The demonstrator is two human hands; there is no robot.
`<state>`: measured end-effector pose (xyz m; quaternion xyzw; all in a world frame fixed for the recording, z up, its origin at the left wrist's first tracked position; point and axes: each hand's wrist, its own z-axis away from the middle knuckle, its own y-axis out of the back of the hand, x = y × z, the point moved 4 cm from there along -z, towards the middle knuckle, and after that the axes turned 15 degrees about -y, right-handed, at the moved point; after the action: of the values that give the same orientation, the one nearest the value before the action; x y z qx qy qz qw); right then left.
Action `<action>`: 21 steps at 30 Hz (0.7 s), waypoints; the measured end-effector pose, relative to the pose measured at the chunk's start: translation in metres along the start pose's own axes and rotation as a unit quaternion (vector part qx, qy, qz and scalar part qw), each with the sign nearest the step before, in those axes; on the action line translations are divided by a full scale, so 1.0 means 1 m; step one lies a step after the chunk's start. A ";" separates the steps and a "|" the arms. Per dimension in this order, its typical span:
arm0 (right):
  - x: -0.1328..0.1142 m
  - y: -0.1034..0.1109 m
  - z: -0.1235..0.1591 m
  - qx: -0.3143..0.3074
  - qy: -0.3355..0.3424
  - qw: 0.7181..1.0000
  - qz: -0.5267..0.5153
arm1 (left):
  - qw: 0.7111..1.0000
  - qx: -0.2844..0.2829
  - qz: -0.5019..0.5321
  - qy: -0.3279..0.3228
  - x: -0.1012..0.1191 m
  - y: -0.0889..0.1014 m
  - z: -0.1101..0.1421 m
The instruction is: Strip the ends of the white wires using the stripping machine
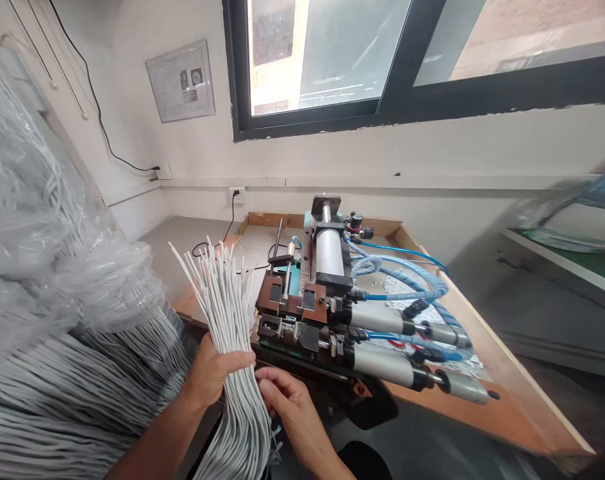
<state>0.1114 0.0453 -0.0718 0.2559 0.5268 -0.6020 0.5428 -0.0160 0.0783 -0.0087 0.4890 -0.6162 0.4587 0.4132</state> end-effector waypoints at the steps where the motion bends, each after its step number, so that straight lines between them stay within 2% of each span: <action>1: -0.001 0.000 -0.001 0.004 0.003 1.000 -0.006 | 1.000 -0.006 0.004 -0.004 0.000 -0.001 -0.001; 4: -0.004 -0.002 -0.003 -0.016 0.001 1.000 -0.006 | 0.999 -0.029 0.017 -0.008 -0.001 -0.005 -0.001; 7: -0.006 -0.003 -0.001 -0.041 0.019 0.999 0.012 | 0.999 -0.029 0.020 -0.005 0.000 -0.006 -0.001; 14: -0.012 -0.002 0.004 0.030 0.124 0.990 0.057 | 1.000 -0.024 0.008 -0.005 0.002 -0.007 -0.004; 17: -0.009 -0.001 0.002 0.056 0.105 0.993 0.005 | 1.000 -0.021 -0.003 -0.017 0.004 -0.008 -0.006; 21: -0.004 0.009 -0.004 0.112 0.055 0.982 -0.143 | 1.000 -0.023 0.003 0.001 0.005 -0.010 -0.006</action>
<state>0.1195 0.0522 -0.0725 0.2701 0.5165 -0.7132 0.3894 -0.0070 0.0824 -0.0009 0.4767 -0.6276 0.4463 0.4239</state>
